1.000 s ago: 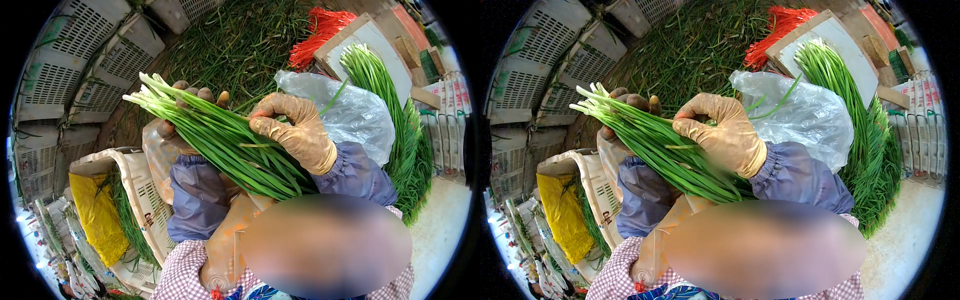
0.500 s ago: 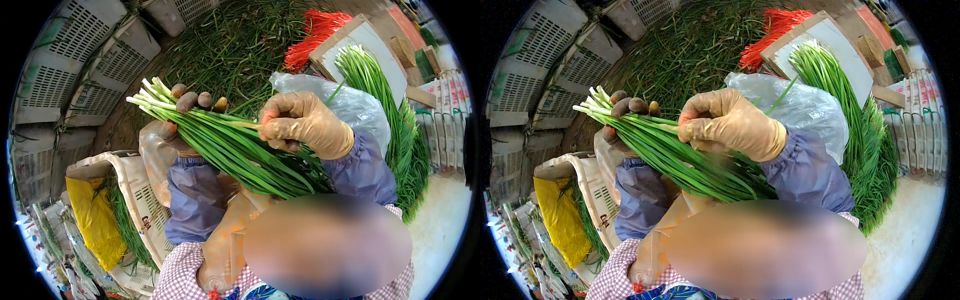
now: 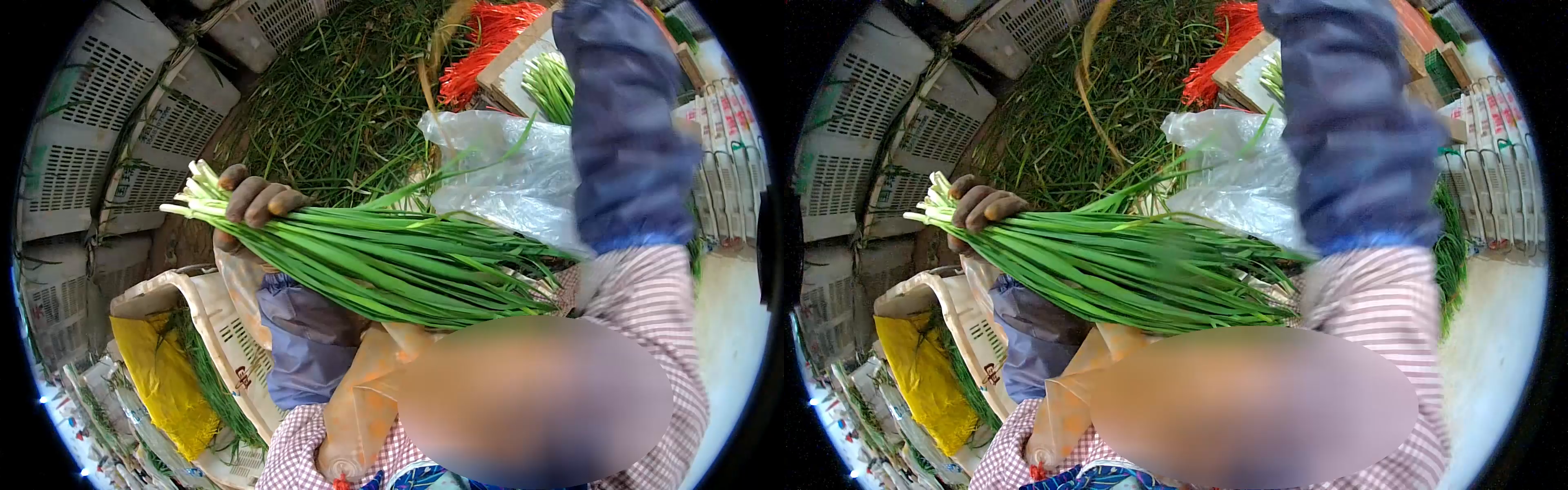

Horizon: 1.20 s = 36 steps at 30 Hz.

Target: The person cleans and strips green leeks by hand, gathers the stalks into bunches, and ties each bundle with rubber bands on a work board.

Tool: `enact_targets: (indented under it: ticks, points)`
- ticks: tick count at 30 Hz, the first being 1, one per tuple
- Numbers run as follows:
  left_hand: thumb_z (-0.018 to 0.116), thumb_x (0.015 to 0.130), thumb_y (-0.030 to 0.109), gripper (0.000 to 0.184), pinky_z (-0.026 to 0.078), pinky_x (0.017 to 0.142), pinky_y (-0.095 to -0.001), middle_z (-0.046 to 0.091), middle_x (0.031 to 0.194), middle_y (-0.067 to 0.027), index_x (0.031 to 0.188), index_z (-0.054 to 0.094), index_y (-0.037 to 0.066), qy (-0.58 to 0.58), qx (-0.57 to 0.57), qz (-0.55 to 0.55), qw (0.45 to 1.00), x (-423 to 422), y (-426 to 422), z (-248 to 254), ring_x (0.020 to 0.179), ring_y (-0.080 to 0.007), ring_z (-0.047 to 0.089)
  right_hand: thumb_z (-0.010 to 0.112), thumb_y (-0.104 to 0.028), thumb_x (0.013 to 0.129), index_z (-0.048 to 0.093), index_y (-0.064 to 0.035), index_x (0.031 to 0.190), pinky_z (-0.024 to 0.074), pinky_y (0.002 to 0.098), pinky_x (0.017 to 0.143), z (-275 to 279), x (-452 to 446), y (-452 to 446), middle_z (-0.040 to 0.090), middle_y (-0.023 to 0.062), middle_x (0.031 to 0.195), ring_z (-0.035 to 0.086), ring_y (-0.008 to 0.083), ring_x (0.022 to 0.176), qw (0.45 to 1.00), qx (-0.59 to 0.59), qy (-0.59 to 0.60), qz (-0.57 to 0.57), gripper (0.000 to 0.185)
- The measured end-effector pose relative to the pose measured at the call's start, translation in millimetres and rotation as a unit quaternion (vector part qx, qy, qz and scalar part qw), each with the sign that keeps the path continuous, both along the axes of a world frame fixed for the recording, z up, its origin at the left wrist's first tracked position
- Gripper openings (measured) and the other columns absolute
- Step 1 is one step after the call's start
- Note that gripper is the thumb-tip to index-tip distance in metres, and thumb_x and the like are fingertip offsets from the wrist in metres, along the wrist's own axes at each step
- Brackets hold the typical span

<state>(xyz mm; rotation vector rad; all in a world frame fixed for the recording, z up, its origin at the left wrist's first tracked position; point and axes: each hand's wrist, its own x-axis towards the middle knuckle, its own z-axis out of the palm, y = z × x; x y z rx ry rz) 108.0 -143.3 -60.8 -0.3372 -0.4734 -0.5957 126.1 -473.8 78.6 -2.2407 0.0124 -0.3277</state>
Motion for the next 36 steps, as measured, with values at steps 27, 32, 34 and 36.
enact_targets:
  ticks: [27, 32, 34, 36]
  points:
    - [0.066, 0.079, 0.022, 0.050, 0.035, 0.100, -0.0557, 0.054, 0.111, -0.0001, 0.121, 0.041, 0.013, -0.079, 0.006, 0.061, 0.995, 0, -6, -1, 0.113, -0.0353, 0.047, 0.071, -0.009, 0.075, 0.065, -0.0035, 0.086, 0.0475, 0.0240, 0.060, -37, -123, 110, 0.063, 0.0189, 0.091, 0.059, 0.0150, 0.076, 0.822, 0.523, 0.043, 0.223, 0.014]
    - [0.066, 0.076, 0.021, 0.049, 0.045, 0.089, -0.0520, 0.028, 0.145, -0.0135, 0.120, 0.046, 0.012, -0.104, 0.107, -0.008, 0.989, 5, -1, 1, 0.101, -0.0391, 0.054, 0.054, -0.026, 0.091, 0.059, -0.0051, 0.100, 0.0551, 0.0274, 0.061, -19, -84, 116, 0.046, 0.0289, 0.123, 0.064, 0.0292, 0.092, 0.793, 0.530, -0.013, 0.301, 0.024]
    - [0.067, 0.076, 0.020, 0.050, 0.046, 0.083, -0.0488, 0.035, 0.139, -0.0171, 0.118, 0.042, 0.013, -0.123, 0.101, -0.015, 0.987, 7, 1, -6, 0.087, -0.0316, 0.061, 0.045, -0.025, 0.095, 0.058, -0.0055, 0.103, 0.0555, 0.0268, 0.064, -16, -61, 123, 0.050, 0.0230, 0.123, 0.060, 0.0304, 0.102, 0.711, 0.614, -0.023, 0.343, 0.025]
    - [0.068, 0.075, 0.020, 0.051, 0.047, 0.072, -0.0412, 0.055, 0.113, -0.0121, 0.117, 0.039, 0.013, -0.137, 0.067, -0.018, 0.988, 6, -4, -8, 0.073, -0.0250, 0.062, 0.049, -0.023, 0.094, 0.058, -0.0053, 0.106, 0.0536, 0.0265, 0.071, -13, -42, 128, 0.054, 0.0173, 0.120, 0.060, 0.0255, 0.103, 0.705, 0.631, -0.035, 0.321, 0.024]
